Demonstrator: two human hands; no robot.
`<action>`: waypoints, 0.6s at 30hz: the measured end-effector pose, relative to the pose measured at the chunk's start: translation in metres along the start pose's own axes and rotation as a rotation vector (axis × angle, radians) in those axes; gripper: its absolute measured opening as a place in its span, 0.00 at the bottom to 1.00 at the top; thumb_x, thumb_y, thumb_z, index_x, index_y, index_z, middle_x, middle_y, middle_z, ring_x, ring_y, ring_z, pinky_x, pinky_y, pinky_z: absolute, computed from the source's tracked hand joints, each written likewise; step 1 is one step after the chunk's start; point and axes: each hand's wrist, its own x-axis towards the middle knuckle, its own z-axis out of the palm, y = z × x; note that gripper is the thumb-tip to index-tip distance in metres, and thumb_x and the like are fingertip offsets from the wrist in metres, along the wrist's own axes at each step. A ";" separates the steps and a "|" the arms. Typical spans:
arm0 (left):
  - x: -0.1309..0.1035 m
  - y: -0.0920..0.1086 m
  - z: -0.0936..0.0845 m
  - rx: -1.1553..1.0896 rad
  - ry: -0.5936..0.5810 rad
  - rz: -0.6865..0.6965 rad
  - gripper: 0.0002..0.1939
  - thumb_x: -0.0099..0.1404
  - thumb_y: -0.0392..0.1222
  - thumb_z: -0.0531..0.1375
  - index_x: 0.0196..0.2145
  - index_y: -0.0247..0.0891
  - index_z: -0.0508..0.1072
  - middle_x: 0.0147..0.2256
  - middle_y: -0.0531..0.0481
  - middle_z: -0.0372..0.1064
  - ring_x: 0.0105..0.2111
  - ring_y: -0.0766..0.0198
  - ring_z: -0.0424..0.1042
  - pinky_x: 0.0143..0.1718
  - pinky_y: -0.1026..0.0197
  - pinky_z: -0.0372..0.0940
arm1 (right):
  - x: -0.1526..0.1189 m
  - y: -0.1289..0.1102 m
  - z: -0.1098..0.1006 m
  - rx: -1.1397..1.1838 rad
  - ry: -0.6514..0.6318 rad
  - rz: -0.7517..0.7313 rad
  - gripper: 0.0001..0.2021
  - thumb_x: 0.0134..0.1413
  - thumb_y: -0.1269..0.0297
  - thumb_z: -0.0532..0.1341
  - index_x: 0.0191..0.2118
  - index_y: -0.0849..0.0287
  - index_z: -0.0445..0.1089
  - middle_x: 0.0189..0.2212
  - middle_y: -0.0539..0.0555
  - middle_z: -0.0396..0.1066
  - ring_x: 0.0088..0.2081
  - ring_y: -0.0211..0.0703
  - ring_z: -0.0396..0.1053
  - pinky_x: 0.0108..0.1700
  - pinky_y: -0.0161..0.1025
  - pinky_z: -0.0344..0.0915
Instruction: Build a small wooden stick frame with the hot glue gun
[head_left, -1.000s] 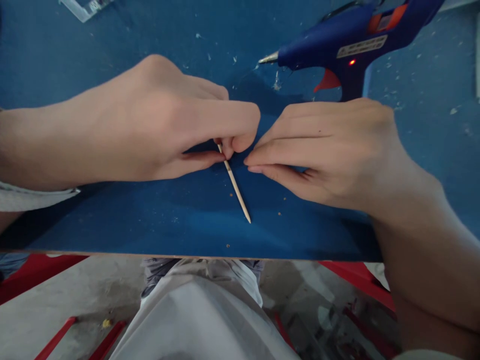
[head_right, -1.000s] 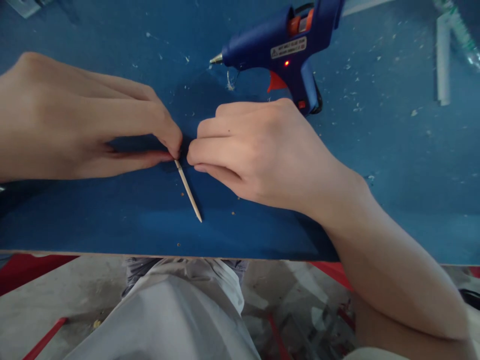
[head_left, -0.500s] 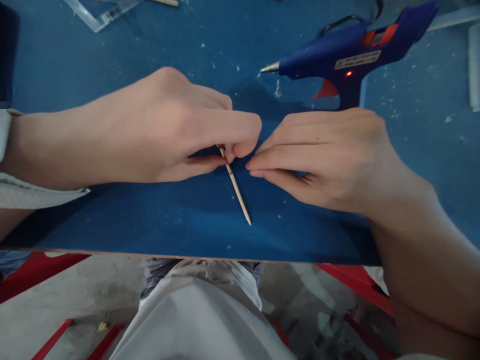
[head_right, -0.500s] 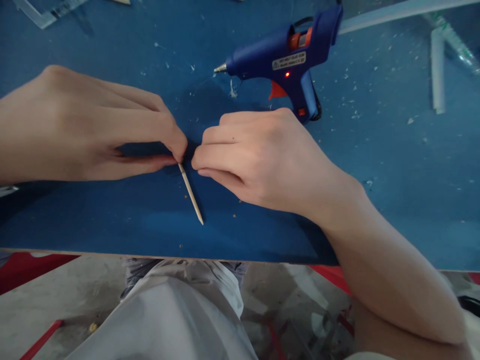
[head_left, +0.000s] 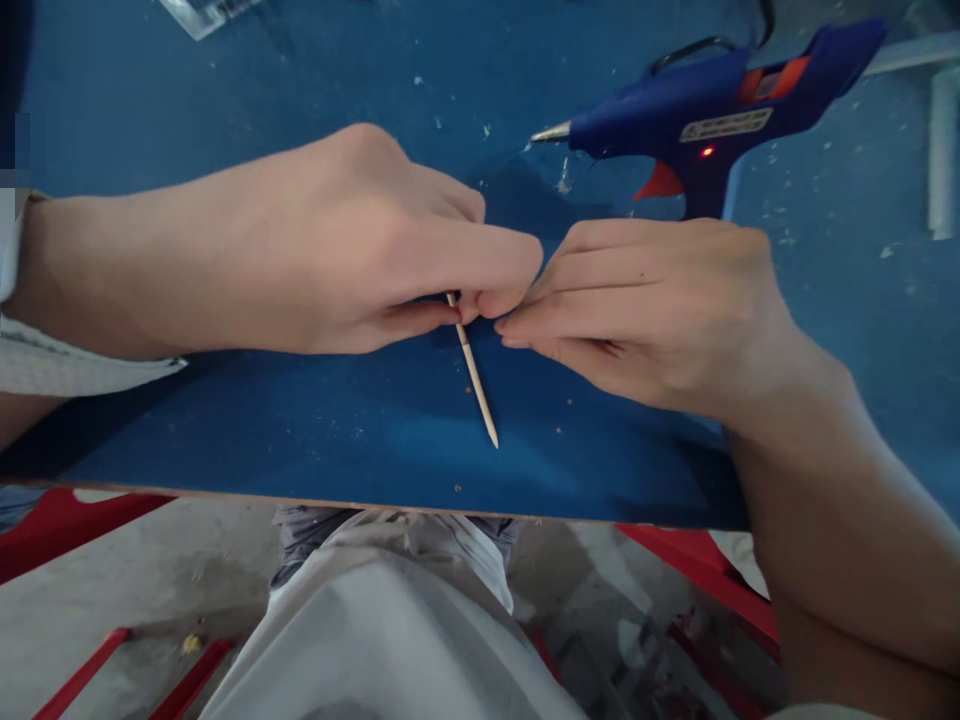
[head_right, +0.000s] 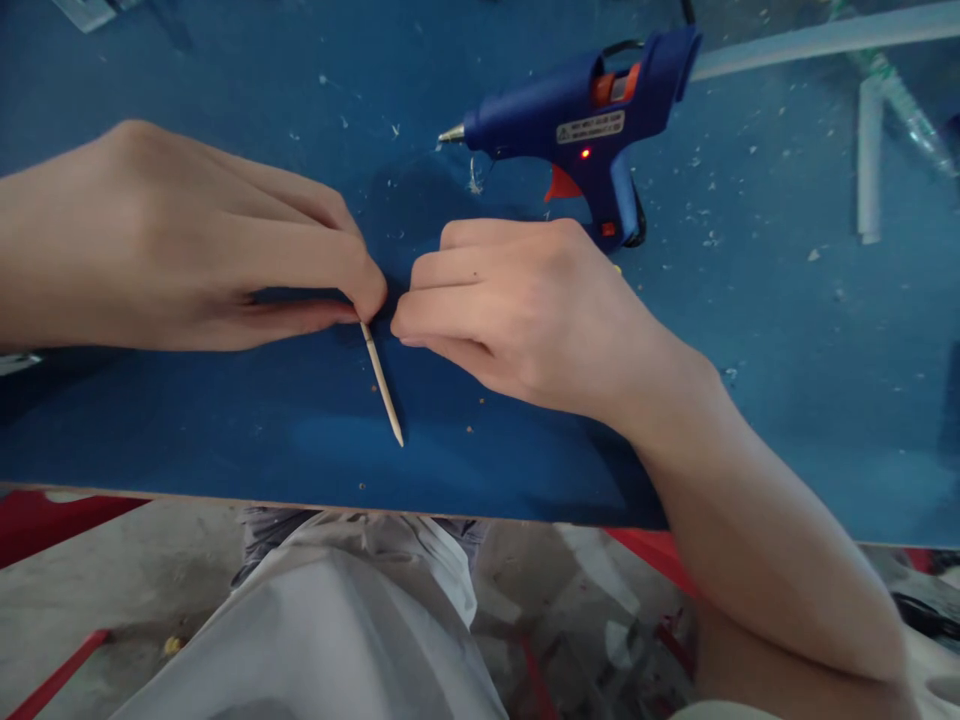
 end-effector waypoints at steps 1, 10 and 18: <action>0.001 0.000 0.000 0.013 0.003 0.000 0.26 0.89 0.48 0.40 0.49 0.39 0.76 0.40 0.58 0.73 0.34 0.76 0.79 0.50 0.61 0.79 | 0.000 0.000 0.000 -0.005 -0.001 -0.001 0.11 0.81 0.70 0.61 0.48 0.52 0.82 0.45 0.51 0.86 0.48 0.50 0.82 0.46 0.49 0.78; 0.003 -0.005 0.000 0.048 0.008 0.039 0.26 0.89 0.45 0.37 0.45 0.41 0.73 0.38 0.58 0.71 0.33 0.72 0.80 0.45 0.61 0.78 | 0.007 -0.007 0.009 -0.037 0.051 -0.007 0.12 0.82 0.67 0.61 0.48 0.50 0.83 0.47 0.47 0.87 0.50 0.48 0.83 0.45 0.47 0.78; 0.002 -0.003 0.000 0.004 0.010 0.021 0.22 0.89 0.45 0.42 0.46 0.42 0.74 0.39 0.58 0.75 0.35 0.70 0.81 0.47 0.59 0.79 | 0.003 -0.012 -0.002 -0.050 0.051 -0.018 0.10 0.81 0.68 0.62 0.54 0.57 0.83 0.51 0.54 0.87 0.51 0.52 0.84 0.47 0.49 0.77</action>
